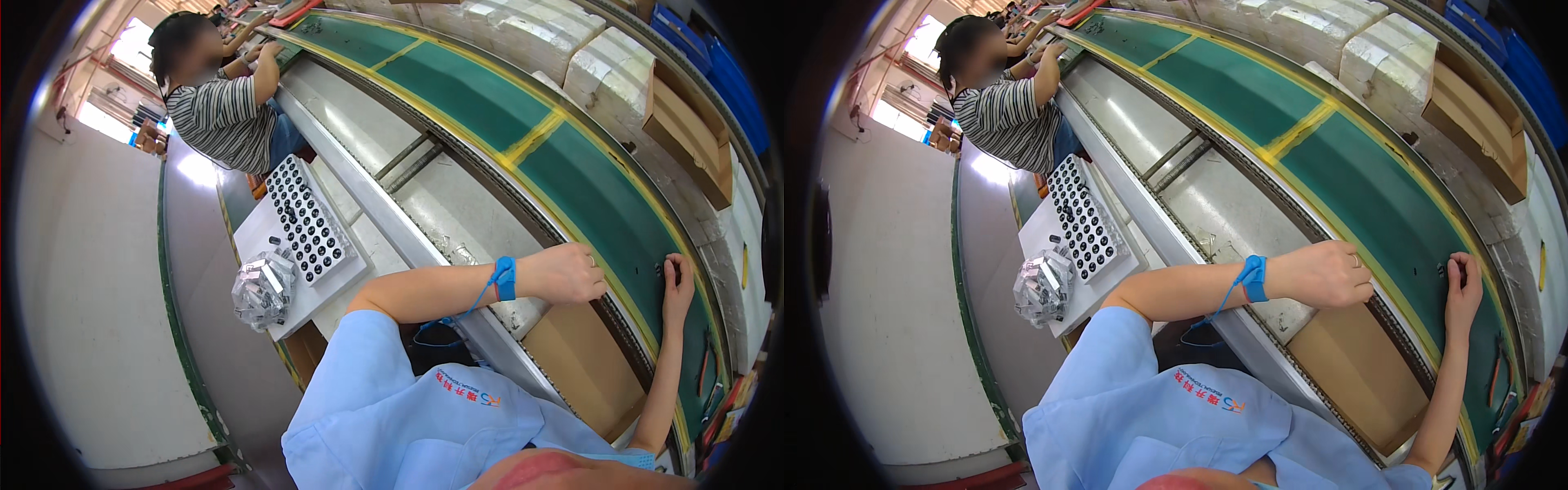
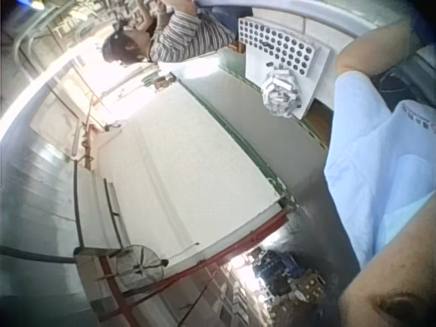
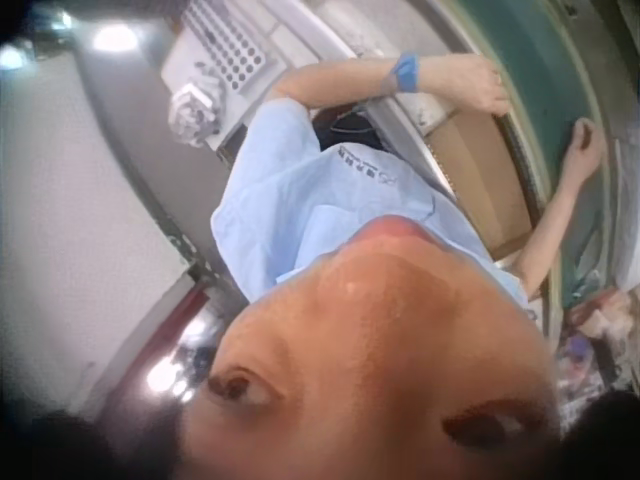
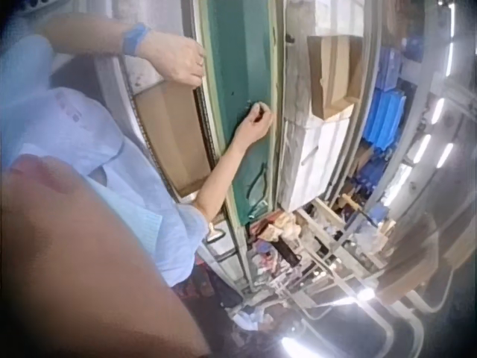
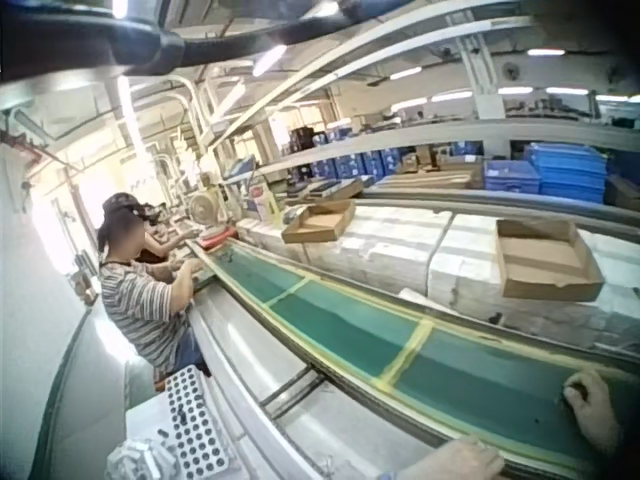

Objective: Assembling electronic components onto green printed circuit boards on an industrial assembly line.

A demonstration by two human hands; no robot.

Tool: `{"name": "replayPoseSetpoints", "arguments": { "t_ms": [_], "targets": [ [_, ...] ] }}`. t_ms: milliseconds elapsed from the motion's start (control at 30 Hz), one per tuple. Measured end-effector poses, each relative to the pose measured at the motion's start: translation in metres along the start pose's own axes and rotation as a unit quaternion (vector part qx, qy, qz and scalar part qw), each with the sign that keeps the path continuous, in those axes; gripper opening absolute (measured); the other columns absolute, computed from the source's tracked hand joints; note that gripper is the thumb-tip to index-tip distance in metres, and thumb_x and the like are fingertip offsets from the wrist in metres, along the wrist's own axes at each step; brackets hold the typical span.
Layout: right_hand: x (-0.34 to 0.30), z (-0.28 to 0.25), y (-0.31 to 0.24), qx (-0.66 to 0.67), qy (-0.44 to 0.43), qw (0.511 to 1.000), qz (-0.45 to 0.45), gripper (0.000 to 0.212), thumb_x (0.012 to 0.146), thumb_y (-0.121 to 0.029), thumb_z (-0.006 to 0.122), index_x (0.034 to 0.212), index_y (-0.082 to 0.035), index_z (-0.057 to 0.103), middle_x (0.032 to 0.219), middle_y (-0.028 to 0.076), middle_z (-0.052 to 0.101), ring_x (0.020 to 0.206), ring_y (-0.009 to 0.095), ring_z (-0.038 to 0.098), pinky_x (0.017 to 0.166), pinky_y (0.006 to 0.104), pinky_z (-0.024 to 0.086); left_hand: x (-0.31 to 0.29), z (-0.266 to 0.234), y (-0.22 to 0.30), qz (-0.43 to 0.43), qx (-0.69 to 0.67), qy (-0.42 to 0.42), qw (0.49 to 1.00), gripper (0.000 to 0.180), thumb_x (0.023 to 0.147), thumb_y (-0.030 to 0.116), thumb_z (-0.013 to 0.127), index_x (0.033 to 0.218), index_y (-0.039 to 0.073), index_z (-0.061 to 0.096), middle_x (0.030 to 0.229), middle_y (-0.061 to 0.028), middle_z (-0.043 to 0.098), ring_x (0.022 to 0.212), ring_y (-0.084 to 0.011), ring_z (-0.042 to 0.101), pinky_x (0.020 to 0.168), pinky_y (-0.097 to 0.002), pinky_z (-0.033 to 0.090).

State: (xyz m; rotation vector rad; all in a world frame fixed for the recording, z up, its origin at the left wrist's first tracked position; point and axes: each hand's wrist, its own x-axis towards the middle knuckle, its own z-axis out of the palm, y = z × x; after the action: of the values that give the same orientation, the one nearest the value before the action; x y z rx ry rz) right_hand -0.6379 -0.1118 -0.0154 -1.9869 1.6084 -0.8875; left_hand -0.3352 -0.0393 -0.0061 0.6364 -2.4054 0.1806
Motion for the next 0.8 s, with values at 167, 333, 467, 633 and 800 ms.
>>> {"name": "replayPoseSetpoints", "arguments": {
  "t_ms": [167, 333, 467, 633, 800],
  "targets": [
    [-0.024, -0.02, -0.022, -0.094, -0.089, 0.975, -0.182, 0.037, 0.084, -0.02, 0.061, 0.117, -0.003, 0.06, 0.124, 0.012, 0.052, 0.117, 0.029, 0.048, 0.103, 0.0369, 0.034, 0.004, -0.003, 0.0, -0.005, -0.012, -0.007, 1.0, 0.012, 0.067, 0.016, 0.059, 0.064, 0.01, 0.049, 0.062, -0.0019, 0.049, 0.057, -0.017, 0.055, 0.057, -0.0302, 0.043],
    [-0.035, -0.028, 0.002, -0.105, -0.056, 0.976, -0.182, 0.021, 0.084, 0.003, 0.057, 0.104, 0.001, 0.064, 0.114, 0.012, 0.06, 0.108, 0.028, 0.055, 0.095, 0.0346, 0.041, 0.004, -0.011, 0.026, 0.039, -0.064, -0.031, 0.997, 0.013, 0.067, 0.019, 0.058, 0.064, 0.01, 0.05, 0.06, -0.0017, 0.049, 0.055, -0.0169, 0.055, 0.056, -0.0301, 0.041],
    [-0.037, -0.025, 0.007, -0.095, -0.039, 0.98, -0.173, 0.016, 0.084, 0.008, 0.055, 0.097, 0.002, 0.063, 0.109, 0.011, 0.062, 0.102, 0.027, 0.058, 0.089, 0.0332, 0.045, -0.001, -0.006, 0.037, 0.074, -0.06, -0.022, 0.995, 0.013, 0.067, 0.02, 0.058, 0.062, 0.01, 0.051, 0.058, -0.0008, 0.049, 0.055, -0.0169, 0.056, 0.055, -0.0303, 0.041],
    [-0.043, -0.023, 0.001, -0.149, 0.01, 0.966, -0.213, 0.016, 0.086, 0.006, 0.055, 0.1, 0.001, 0.062, 0.106, 0.013, 0.061, 0.099, 0.025, 0.059, 0.087, 0.0319, 0.045, -0.004, 0.01, 0.026, 0.06, -0.035, -0.014, 0.997, 0.012, 0.068, 0.02, 0.058, 0.062, 0.011, 0.052, 0.059, -0.001, 0.053, 0.057, -0.0178, 0.059, 0.056, -0.0315, 0.044],
    [-0.039, -0.016, -0.01, -0.128, 0.022, 0.97, -0.206, 0.018, 0.085, 0.002, 0.058, 0.102, 0.001, 0.061, 0.099, 0.012, 0.058, 0.095, 0.024, 0.059, 0.085, 0.0291, 0.044, 0.0, 0.018, 0.029, 0.068, -0.002, -0.074, 0.995, 0.012, 0.071, 0.02, 0.059, 0.066, 0.01, 0.056, 0.063, -0.0029, 0.058, 0.061, -0.0216, 0.062, 0.058, -0.0336, 0.047]
  ]
}}
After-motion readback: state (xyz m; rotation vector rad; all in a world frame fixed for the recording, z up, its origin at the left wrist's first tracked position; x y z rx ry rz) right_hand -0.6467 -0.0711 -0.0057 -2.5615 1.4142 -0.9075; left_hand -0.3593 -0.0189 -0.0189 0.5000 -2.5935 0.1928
